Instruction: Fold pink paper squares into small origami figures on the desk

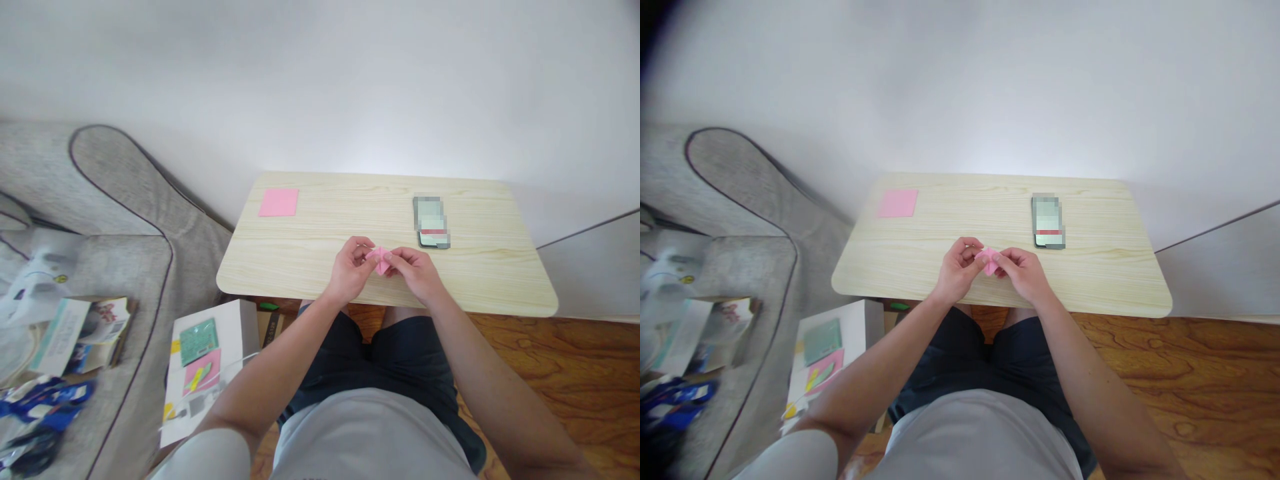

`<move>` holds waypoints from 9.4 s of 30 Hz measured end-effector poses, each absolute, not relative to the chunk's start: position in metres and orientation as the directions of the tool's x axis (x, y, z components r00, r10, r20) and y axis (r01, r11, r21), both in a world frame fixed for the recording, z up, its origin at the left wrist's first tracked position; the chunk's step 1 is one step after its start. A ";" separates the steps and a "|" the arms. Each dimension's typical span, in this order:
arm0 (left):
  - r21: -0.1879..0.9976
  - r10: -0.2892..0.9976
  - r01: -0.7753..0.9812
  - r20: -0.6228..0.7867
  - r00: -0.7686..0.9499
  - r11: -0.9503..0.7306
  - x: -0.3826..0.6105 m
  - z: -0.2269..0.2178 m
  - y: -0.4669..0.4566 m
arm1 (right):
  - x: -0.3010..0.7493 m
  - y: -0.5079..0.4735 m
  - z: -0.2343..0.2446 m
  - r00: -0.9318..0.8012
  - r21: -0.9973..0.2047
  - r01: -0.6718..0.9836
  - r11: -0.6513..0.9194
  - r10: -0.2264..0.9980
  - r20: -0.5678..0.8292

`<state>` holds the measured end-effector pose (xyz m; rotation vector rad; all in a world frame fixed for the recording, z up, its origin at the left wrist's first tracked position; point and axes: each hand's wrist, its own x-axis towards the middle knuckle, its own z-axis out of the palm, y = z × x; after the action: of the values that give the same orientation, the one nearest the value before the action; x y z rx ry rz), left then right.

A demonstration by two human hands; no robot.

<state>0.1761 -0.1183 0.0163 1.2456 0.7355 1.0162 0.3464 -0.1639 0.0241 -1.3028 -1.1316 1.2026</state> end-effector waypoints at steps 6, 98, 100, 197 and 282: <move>0.954 0.902 -0.291 0.068 0.426 0.066 0.174 0.017 -0.117 | 0.348 -0.167 0.030 0.080 -0.989 0.144 -0.037 0.996 -0.026; 0.963 0.879 -0.258 0.058 0.473 0.075 0.169 0.021 -0.113 | 0.350 -0.162 0.009 0.080 -0.966 -0.250 -0.060 0.993 -0.083; 0.974 0.880 -0.223 0.062 0.470 0.050 0.169 0.020 -0.114 | 0.350 -0.163 0.012 0.080 -0.981 -0.189 -0.045 0.995 -0.061; 0.971 0.921 0.019 0.220 0.321 -0.239 0.171 0.018 -0.120 | 0.334 -0.168 0.023 0.195 -0.981 0.133 0.139 0.967 0.163; 0.969 0.870 0.102 0.153 0.469 -0.226 0.168 0.019 -0.108 | 0.339 -0.158 0.018 0.185 -0.982 0.190 0.021 0.981 0.056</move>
<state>0.1676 -0.1077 0.0191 1.6534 0.8509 0.9021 0.3385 -0.1578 0.0179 -1.4001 -1.2170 0.9434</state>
